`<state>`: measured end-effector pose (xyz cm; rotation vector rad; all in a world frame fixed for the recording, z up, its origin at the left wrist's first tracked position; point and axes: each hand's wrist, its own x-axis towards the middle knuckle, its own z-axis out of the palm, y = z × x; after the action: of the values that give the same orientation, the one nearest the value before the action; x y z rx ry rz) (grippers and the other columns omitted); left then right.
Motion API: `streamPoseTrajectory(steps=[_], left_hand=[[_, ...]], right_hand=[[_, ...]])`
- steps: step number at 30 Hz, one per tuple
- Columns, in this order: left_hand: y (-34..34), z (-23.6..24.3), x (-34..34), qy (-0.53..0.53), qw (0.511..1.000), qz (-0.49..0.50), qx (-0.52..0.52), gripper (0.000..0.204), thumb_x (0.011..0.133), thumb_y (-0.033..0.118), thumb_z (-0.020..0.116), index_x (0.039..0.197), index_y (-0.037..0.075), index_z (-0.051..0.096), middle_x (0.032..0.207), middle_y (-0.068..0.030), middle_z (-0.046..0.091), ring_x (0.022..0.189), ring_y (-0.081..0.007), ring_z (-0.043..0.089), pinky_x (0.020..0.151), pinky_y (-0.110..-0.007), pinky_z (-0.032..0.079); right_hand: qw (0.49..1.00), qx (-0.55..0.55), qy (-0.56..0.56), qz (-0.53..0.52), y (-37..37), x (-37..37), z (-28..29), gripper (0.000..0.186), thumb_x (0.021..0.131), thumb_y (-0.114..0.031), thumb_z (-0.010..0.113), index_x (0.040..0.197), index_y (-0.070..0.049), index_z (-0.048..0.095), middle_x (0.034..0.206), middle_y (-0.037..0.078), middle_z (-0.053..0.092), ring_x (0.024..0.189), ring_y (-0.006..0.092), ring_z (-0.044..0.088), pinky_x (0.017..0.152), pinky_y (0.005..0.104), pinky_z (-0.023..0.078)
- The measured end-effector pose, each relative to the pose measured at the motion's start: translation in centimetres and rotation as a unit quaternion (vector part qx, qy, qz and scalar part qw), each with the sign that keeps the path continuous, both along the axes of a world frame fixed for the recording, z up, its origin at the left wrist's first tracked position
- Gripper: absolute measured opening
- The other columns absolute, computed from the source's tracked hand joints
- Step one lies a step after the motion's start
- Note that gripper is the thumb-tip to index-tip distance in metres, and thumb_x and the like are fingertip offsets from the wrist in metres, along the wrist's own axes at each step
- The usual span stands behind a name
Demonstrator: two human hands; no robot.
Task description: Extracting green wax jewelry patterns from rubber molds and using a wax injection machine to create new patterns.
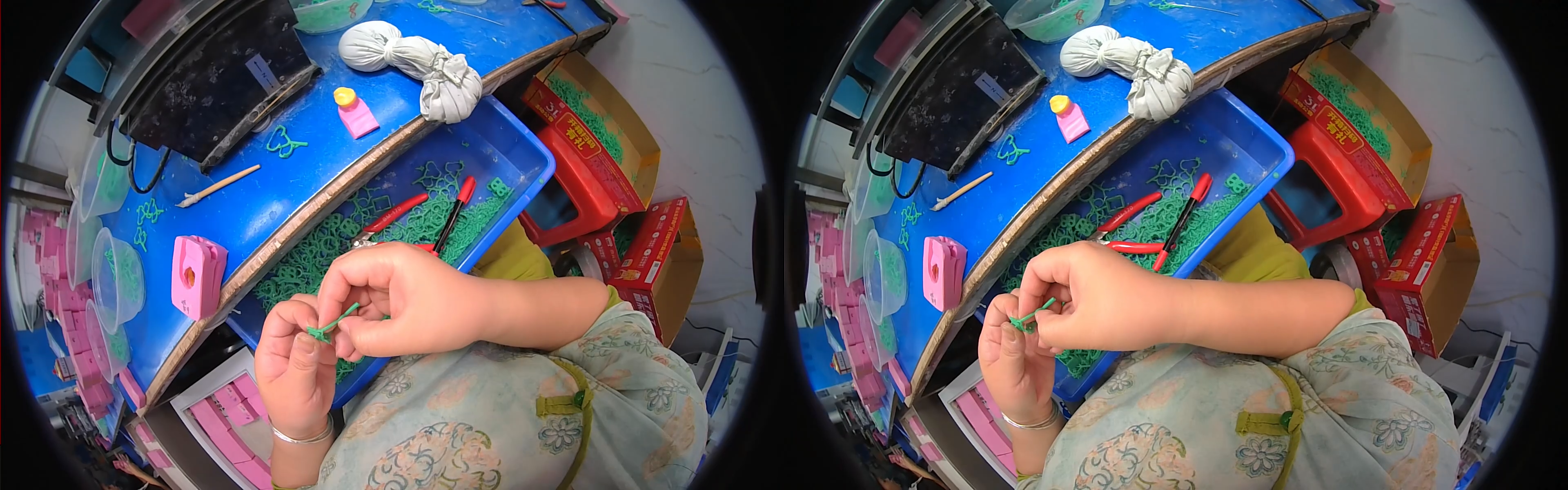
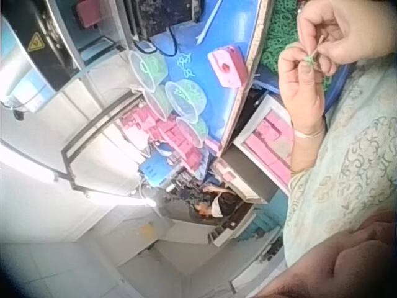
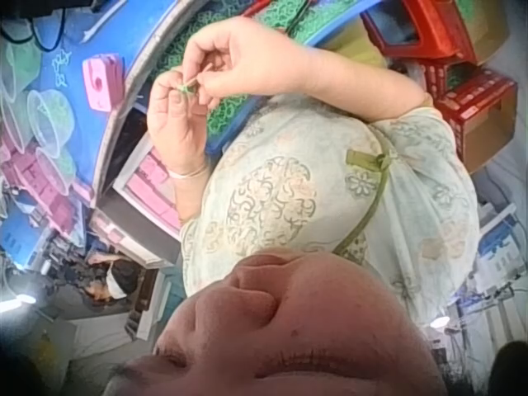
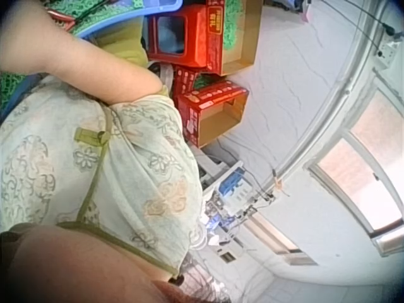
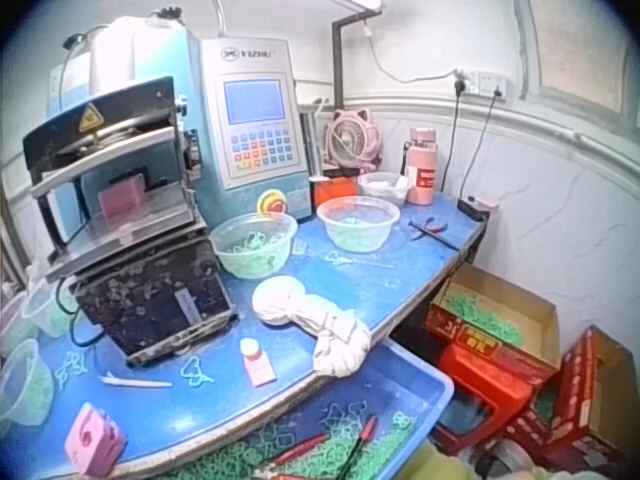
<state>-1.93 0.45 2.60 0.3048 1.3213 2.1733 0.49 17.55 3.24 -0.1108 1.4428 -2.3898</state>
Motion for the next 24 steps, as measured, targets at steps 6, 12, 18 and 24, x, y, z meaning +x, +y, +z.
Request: streamPoseTrajectory(steps=[6,12,18,24], left_hand=[[0.02,0.25,0.03,-0.003,1.000,-0.004,-0.001,0.026,0.088,0.023,0.057,0.095,0.002,0.044,0.094,-0.0061,0.051,0.088,-0.0147,0.051,0.078,-0.028,0.044],[-0.01,0.24,0.04,0.012,1.000,0.005,-0.010,0.025,0.087,0.023,0.057,0.094,0.003,0.044,0.092,-0.0050,0.050,0.088,-0.0131,0.050,0.077,-0.026,0.043],[0.10,0.29,-0.05,0.007,1.000,-0.014,0.006,0.023,0.088,0.023,0.055,0.095,0.004,0.044,0.091,-0.0066,0.050,0.078,-0.0144,0.051,0.063,-0.026,0.044],[-0.02,0.06,-0.31,-0.049,0.996,-0.014,0.074,0.021,0.089,0.022,0.053,0.095,0.003,0.046,0.088,-0.0073,0.048,0.074,-0.0164,0.050,0.060,-0.028,0.044]], right_hand=[[0.990,0.100,0.084,-0.046,-0.11,0.15,0.23,0.012,0.077,0.001,0.059,0.088,0.000,0.056,0.087,0.005,0.053,0.085,0.0111,0.056,0.071,0.0245,0.052],[0.968,0.172,0.167,-0.065,0.00,0.11,0.27,0.012,0.075,0.002,0.059,0.086,-0.001,0.056,0.087,0.007,0.052,0.083,0.0126,0.055,0.070,0.0235,0.051],[0.996,0.048,0.056,-0.051,-0.17,0.25,-0.09,0.008,0.078,0.002,0.055,0.085,0.001,0.056,0.087,0.008,0.052,0.075,0.0129,0.059,0.068,0.0240,0.051],[0.972,0.161,0.156,-0.074,0.57,0.35,0.03,0.006,0.080,0.001,0.055,0.086,0.001,0.055,0.081,0.006,0.057,0.075,0.0120,0.061,0.062,0.0224,0.048]])
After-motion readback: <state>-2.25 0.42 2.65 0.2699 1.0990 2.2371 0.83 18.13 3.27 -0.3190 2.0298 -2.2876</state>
